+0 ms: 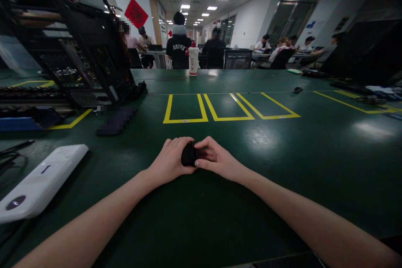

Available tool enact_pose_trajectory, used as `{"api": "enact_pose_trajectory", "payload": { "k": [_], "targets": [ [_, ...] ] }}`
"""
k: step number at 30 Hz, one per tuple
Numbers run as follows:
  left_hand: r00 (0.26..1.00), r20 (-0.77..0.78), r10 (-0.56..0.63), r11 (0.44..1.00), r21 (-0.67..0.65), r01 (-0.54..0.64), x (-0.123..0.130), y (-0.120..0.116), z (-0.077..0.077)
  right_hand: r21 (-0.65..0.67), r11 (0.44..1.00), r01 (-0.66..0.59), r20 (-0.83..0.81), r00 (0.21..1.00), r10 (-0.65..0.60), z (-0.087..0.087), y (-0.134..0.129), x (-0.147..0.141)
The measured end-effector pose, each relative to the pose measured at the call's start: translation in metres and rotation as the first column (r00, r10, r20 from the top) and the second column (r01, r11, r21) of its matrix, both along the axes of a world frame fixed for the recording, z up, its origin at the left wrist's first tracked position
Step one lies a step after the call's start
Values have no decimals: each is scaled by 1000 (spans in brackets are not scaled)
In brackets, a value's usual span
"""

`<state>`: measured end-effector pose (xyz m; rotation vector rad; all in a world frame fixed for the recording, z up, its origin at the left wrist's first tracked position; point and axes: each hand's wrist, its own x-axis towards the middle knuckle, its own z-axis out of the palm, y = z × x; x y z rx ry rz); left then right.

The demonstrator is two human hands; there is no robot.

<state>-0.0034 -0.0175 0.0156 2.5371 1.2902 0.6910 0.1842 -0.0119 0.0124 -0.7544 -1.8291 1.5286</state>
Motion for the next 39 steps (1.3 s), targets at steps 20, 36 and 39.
{"api": "enact_pose_trajectory", "payload": {
  "k": [20, 36, 39],
  "targets": [
    [1000, 11, 1, 1000, -1, -1, 0, 1, -1, 79, 995, 54, -20, 998, -53, 0, -1, -2],
    [1000, 11, 7, 1000, 8, -7, 0, 2, -4, 25, 1000, 12, -15, 1000, -12, 1, 0, -1],
    [999, 30, 17, 1000, 22, -18, 1, 2, -5, 78, 995, 67, -6, 998, -67, 1, 0, -3]
  ]
}}
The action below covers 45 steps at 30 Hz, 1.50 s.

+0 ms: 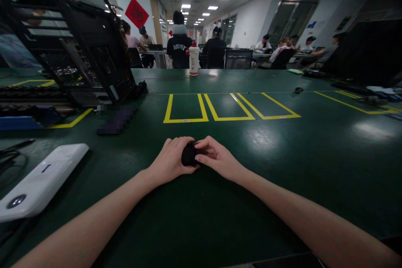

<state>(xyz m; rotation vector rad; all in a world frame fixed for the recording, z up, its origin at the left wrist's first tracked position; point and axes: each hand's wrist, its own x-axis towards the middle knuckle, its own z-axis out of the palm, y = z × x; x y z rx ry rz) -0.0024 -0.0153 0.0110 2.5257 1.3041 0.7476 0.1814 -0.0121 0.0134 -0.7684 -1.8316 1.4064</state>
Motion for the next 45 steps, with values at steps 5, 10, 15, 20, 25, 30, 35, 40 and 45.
{"api": "enact_pose_trajectory", "payload": {
  "k": [5, 10, 15, 20, 25, 30, 35, 40, 45],
  "targets": [
    [1000, 4, -12, 1000, -8, 12, -1, 0, 0, -30, 999, 18, 30, 999, -17, -1, 2, 0],
    [1000, -19, -12, 1000, -14, 12, -1, -1, 3, -71, 996, -53, 33, 998, 56, 0, 2, 3],
    [999, -25, -26, 999, -26, 26, -1, -2, 5, -71, 994, -79, -18, 997, 78, 1, 0, 3],
    [1000, -3, -18, 1000, 7, 18, 0, -1, 1, -2, 1000, -6, 11, 1000, 6, 1, 2, 0],
    [1000, -4, -6, 1000, 3, 6, 0, 0, -1, -54, 998, -9, 34, 999, 11, -2, 5, 1],
    [1000, -23, -8, 1000, -7, 8, -2, 0, 0, -118, 987, -106, -26, 994, 103, -2, 4, 5],
    [1000, -18, -9, 1000, -2, 9, -1, 1, -1, -84, 995, -58, -14, 998, 57, 2, 2, 3],
    [1000, -3, -7, 1000, -4, 7, -1, 0, 0, -43, 999, -5, 17, 1000, 6, 1, 4, 0],
    [999, -20, -26, 999, -48, 25, -1, -3, 7, -108, 991, -75, 7, 997, 76, -1, 5, 3]
  ]
}}
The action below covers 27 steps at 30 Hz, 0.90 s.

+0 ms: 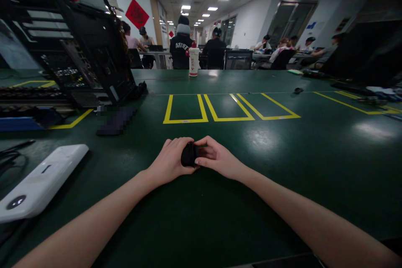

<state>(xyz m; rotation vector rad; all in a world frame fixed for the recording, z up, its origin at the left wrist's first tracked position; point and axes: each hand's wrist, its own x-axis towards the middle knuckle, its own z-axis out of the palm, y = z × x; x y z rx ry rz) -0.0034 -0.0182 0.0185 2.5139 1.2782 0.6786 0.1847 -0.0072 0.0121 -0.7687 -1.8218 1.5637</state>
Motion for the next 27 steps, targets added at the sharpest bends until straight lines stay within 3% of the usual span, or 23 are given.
{"api": "enact_pose_trajectory", "payload": {
  "k": [3, 11, 22, 27],
  "targets": [
    [1000, -15, 8, 1000, -5, -8, 0, 0, 1, -13, 1000, -27, -31, 999, 27, 0, -1, 1],
    [1000, -3, 20, 998, 53, -20, 1, 4, -10, 68, 997, 48, -27, 999, -46, -1, -1, -3],
    [1000, -6, 8, 1000, 23, -8, -1, 2, -5, 92, 996, 1, -10, 1000, 0, 1, -5, 1],
    [1000, 1, 6, 1000, 25, -6, 1, 2, -5, 116, 990, 74, 14, 997, -76, 4, -6, -3]
  ]
}}
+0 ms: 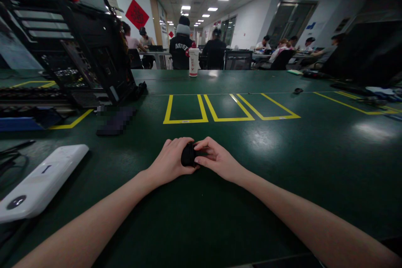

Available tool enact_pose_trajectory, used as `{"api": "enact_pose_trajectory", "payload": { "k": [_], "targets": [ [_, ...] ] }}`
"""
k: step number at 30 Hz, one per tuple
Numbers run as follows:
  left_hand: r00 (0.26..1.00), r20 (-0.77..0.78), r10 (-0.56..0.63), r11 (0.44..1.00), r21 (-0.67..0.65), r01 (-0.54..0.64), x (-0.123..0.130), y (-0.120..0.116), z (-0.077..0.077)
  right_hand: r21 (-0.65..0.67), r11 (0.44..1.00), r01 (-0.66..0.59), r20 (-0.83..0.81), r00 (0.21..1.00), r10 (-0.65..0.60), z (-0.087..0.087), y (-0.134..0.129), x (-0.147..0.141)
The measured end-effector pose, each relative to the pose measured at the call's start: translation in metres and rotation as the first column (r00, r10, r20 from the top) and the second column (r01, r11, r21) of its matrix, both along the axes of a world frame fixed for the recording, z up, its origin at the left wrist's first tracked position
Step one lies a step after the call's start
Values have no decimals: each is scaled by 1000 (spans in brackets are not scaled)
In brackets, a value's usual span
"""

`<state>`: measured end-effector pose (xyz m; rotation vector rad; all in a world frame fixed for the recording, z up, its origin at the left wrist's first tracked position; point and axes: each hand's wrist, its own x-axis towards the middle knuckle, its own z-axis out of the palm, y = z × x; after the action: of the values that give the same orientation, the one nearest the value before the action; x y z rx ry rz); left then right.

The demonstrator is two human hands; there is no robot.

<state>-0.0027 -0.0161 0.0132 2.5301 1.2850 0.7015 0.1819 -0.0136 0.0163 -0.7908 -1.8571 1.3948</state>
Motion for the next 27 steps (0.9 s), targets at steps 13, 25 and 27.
{"api": "enact_pose_trajectory", "payload": {
  "k": [13, 25, 27],
  "targets": [
    [1000, -3, 13, 1000, 25, -13, -1, 1, -2, -20, 999, -49, -30, 998, 48, -3, 1, 2],
    [1000, 6, -2, 1000, 5, 2, -2, 0, 0, -48, 998, -38, 5, 999, 38, -1, -1, 1],
    [1000, 3, -10, 1000, -8, 10, -2, -1, 1, -51, 996, -67, -20, 998, 66, -2, -2, 1]
  ]
}}
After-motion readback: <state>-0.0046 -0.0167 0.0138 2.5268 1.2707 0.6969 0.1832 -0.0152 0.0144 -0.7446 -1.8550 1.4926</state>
